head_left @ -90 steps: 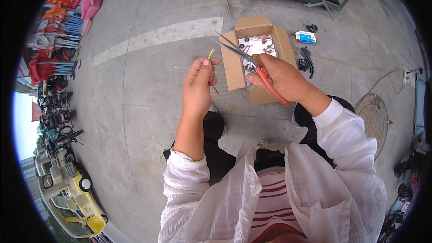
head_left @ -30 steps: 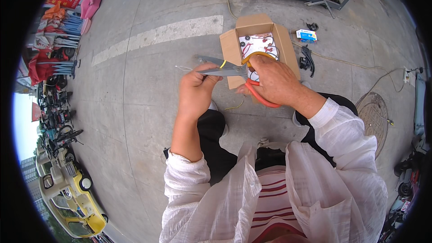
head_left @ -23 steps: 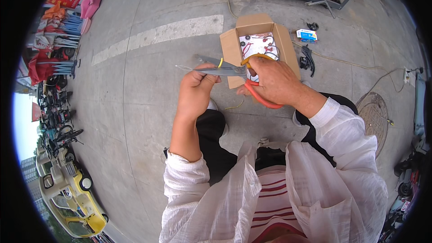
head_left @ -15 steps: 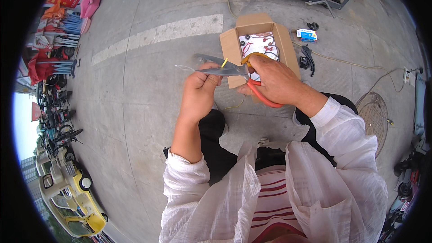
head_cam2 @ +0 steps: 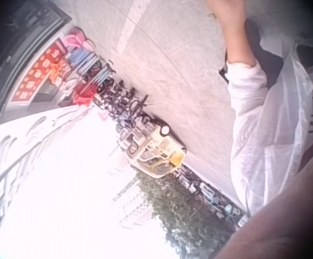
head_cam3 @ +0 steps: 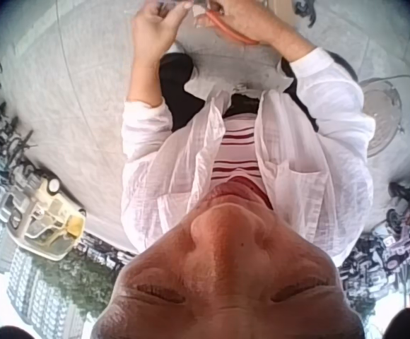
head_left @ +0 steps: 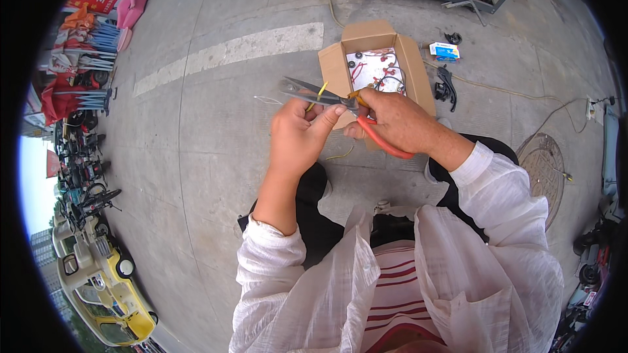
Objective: The person sits on the ground and uses scissors to cut and strip a yellow wire, then twists the exposed strands together. The person handles multiple wires from a cardboard box and places the prepared wire back into the box.
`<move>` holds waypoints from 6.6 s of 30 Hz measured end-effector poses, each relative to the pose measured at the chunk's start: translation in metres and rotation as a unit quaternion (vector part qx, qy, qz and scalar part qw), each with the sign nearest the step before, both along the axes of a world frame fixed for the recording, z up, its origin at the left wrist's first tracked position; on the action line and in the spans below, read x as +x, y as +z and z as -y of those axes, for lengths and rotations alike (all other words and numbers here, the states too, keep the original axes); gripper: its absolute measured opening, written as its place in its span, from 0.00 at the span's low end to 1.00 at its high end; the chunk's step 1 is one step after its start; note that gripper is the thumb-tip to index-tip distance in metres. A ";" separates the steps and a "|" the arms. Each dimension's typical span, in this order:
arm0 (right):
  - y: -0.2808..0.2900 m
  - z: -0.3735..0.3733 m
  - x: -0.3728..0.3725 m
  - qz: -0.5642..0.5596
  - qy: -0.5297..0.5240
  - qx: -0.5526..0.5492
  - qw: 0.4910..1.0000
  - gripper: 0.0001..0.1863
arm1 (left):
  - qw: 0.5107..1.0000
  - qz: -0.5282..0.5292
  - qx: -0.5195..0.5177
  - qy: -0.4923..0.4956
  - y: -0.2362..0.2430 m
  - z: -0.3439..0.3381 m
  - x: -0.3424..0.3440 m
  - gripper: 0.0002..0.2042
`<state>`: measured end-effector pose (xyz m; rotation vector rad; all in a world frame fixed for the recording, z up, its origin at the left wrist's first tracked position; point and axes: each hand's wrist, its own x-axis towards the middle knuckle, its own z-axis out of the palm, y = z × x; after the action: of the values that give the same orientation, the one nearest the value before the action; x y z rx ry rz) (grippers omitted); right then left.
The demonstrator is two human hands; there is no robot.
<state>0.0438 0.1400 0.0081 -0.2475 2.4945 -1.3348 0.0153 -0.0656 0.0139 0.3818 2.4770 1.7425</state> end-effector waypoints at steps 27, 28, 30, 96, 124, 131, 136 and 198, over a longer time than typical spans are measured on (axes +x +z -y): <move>-0.009 -0.006 0.003 0.041 -0.052 -0.181 0.981 0.34 | 0.993 -0.020 0.069 0.098 -0.014 -0.027 -0.010 0.18; -0.012 -0.008 0.002 0.043 -0.045 -0.166 0.984 0.34 | 0.990 0.017 0.111 0.087 -0.012 -0.025 -0.008 0.16; -0.020 -0.009 0.004 0.047 -0.032 -0.145 0.988 0.35 | 0.981 0.089 0.158 0.064 -0.007 -0.021 -0.005 0.14; -0.030 0.032 -0.009 0.059 -0.108 -0.305 0.944 0.14 | 0.848 0.206 0.488 0.015 -0.015 -0.007 -0.027 0.11; -0.015 -0.017 -0.010 -0.188 -0.076 -0.032 0.979 0.05 | 0.899 -0.335 -0.263 -0.100 -0.007 -0.034 -0.008 0.09; -0.012 -0.012 -0.018 -0.003 -0.154 -0.292 0.944 0.08 | 0.998 0.013 -0.025 -0.059 -0.026 -0.030 -0.005 0.09; -0.001 -0.014 -0.019 0.048 -0.146 -0.389 0.908 0.07 | 0.999 0.003 0.020 -0.044 -0.025 -0.029 -0.002 0.08; -0.004 0.007 -0.009 -0.367 -0.118 -0.046 0.921 0.19 | 0.944 0.198 0.260 0.043 -0.014 -0.038 0.003 0.05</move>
<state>0.0349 0.1334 0.0044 -0.5756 3.1523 -1.6960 0.0186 -0.0273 -0.0003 -0.0519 1.7676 2.2332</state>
